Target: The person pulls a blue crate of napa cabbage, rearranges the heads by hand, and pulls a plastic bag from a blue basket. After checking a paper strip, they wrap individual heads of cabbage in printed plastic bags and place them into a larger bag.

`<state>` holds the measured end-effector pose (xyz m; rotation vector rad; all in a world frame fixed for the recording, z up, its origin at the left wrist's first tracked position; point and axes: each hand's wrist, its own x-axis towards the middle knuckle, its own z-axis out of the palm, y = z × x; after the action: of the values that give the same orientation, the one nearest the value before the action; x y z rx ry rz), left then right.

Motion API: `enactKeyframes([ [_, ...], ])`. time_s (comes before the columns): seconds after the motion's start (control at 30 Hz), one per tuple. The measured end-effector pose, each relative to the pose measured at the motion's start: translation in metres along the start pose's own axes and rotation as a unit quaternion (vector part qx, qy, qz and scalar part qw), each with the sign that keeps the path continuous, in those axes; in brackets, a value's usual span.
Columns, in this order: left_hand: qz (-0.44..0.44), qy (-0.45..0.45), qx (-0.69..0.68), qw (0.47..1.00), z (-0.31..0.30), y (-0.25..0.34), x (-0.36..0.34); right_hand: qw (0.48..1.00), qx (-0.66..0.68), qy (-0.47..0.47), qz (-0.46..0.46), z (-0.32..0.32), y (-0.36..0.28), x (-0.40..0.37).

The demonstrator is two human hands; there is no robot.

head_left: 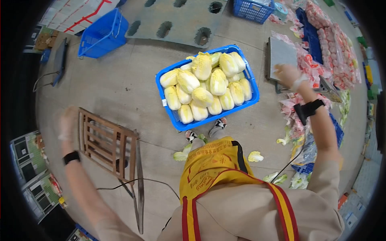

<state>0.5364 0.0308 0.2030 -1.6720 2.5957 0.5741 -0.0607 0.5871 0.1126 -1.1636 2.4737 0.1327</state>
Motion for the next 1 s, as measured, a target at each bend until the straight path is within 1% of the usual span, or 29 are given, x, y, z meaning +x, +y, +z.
enactKeyframes([
  [0.03,-0.006,-0.017,-0.007,1.000,0.075,0.005,0.010,0.999,-0.004,-0.037,-0.019,0.015,-0.017,0.004],
  [0.07,-0.050,-0.056,-0.017,0.997,0.131,0.045,-0.003,0.996,-0.002,-0.076,-0.036,0.037,-0.032,0.007],
  [0.1,-0.031,-0.101,-0.079,0.991,0.187,0.060,-0.008,0.994,-0.009,-0.101,-0.031,0.055,-0.046,0.011],
  [0.13,-0.056,-0.131,-0.138,0.980,0.228,0.094,-0.031,0.991,-0.016,-0.128,-0.028,0.076,-0.058,0.016],
  [0.17,-0.104,-0.151,-0.235,0.955,0.286,0.097,-0.042,0.990,0.008,-0.136,-0.026,0.101,-0.065,0.021],
  [0.2,-0.037,-0.203,-0.223,0.953,0.338,0.096,-0.048,0.989,0.031,-0.141,-0.023,0.129,-0.066,0.030],
  [0.23,-0.006,-0.238,-0.205,0.949,0.390,0.098,-0.057,0.983,0.056,-0.172,-0.016,0.165,-0.063,0.045],
  [0.27,-0.042,-0.263,-0.271,0.925,0.425,0.117,-0.072,0.978,0.104,-0.181,0.008,0.201,-0.066,0.056],
  [0.3,-0.080,-0.288,-0.334,0.894,0.458,0.133,-0.089,0.971,0.162,-0.174,0.019,0.218,-0.077,0.061],
  [0.33,-0.087,-0.326,-0.354,0.872,0.495,0.134,-0.097,0.961,0.207,-0.183,0.030,0.249,-0.088,0.075],
  [0.37,-0.119,-0.316,-0.413,0.846,0.530,0.138,-0.105,0.951,0.252,-0.178,0.030,0.268,-0.104,0.084],
  [0.4,-0.112,-0.322,-0.412,0.845,0.550,0.153,-0.106,0.950,0.267,-0.162,0.006,0.284,-0.120,0.093],
  [0.47,-0.205,-0.245,-0.457,0.830,0.574,0.177,-0.107,0.939,0.328,-0.103,-0.026,0.321,-0.147,0.112],
  [0.5,-0.207,-0.255,-0.451,0.830,0.594,0.178,-0.101,0.941,0.330,-0.066,-0.035,0.345,-0.157,0.120],
  [0.53,-0.166,-0.264,-0.469,0.826,0.613,0.177,-0.097,0.942,0.331,-0.031,-0.045,0.360,-0.163,0.127],
  [0.57,-0.126,-0.270,-0.488,0.821,0.629,0.175,-0.094,0.941,0.335,-0.039,-0.036,0.374,-0.163,0.133],
  [0.6,-0.133,-0.280,-0.480,0.821,0.640,0.179,-0.090,0.950,0.303,-0.027,-0.071,0.373,-0.166,0.136],
  [0.63,-0.138,-0.316,-0.530,0.775,0.648,0.182,-0.088,0.956,0.272,-0.017,-0.106,0.372,-0.169,0.136],
  [0.67,-0.144,-0.347,-0.580,0.723,0.652,0.188,-0.088,0.955,0.277,-0.029,-0.098,0.379,-0.168,0.139],
  [0.7,-0.123,-0.339,-0.576,0.734,0.651,0.194,-0.090,0.948,0.296,0.000,-0.116,0.386,-0.167,0.141],
  [0.73,-0.131,-0.347,-0.570,0.733,0.646,0.202,-0.095,0.940,0.314,0.031,-0.133,0.390,-0.165,0.142],
  [0.8,-0.159,-0.312,-0.574,0.740,0.632,0.224,-0.099,0.940,0.317,0.019,-0.123,0.393,-0.162,0.142],
  [0.83,-0.162,-0.317,-0.569,0.742,0.627,0.233,-0.103,0.930,0.344,0.022,-0.129,0.391,-0.157,0.140],
  [0.9,-0.202,-0.279,-0.534,0.773,0.614,0.253,-0.112,0.917,0.376,0.024,-0.132,0.379,-0.142,0.132],
  [0.93,-0.202,-0.281,-0.529,0.775,0.606,0.268,-0.119,0.905,0.406,0.026,-0.124,0.368,-0.131,0.124],
  [0.97,-0.195,-0.281,-0.553,0.760,0.599,0.284,-0.128,0.893,0.434,0.029,-0.116,0.359,-0.117,0.115],
  [1.0,-0.188,-0.280,-0.577,0.743,0.594,0.302,-0.136,0.892,0.436,0.030,-0.115,0.353,-0.103,0.109],
])
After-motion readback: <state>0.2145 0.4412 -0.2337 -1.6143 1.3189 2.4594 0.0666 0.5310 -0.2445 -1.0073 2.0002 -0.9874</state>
